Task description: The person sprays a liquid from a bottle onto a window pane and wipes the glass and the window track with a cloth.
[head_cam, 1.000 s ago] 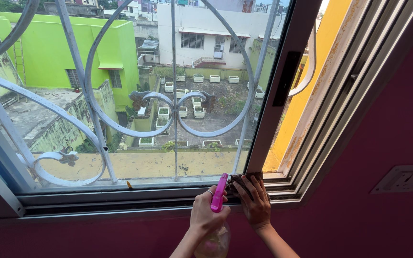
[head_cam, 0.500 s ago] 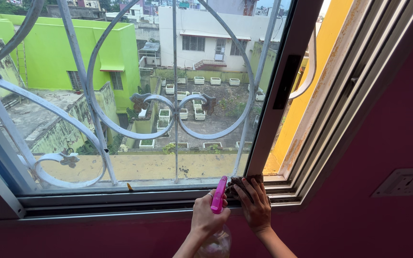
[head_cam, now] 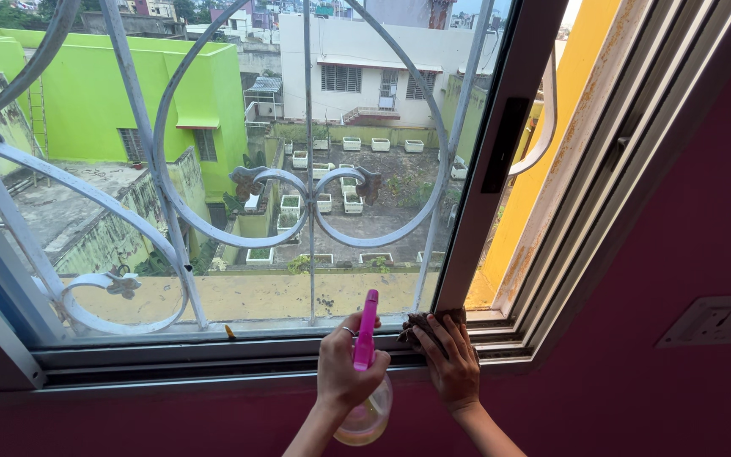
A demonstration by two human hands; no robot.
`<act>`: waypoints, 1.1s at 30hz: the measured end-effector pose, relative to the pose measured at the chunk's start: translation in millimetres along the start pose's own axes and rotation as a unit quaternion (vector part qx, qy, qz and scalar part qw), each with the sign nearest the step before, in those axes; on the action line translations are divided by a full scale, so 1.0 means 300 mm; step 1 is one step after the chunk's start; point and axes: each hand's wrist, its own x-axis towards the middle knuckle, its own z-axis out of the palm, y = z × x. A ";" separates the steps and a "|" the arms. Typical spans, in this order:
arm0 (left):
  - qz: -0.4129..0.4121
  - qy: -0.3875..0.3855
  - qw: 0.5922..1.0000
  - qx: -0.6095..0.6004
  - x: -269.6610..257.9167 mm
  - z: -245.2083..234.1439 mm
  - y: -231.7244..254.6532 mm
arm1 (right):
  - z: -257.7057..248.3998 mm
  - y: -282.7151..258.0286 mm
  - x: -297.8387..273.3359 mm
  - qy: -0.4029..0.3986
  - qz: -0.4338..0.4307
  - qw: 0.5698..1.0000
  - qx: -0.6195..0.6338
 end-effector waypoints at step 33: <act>0.043 0.114 0.990 0.069 0.072 -0.112 -0.082 | -0.043 -0.191 0.106 -0.020 -0.016 0.999 0.039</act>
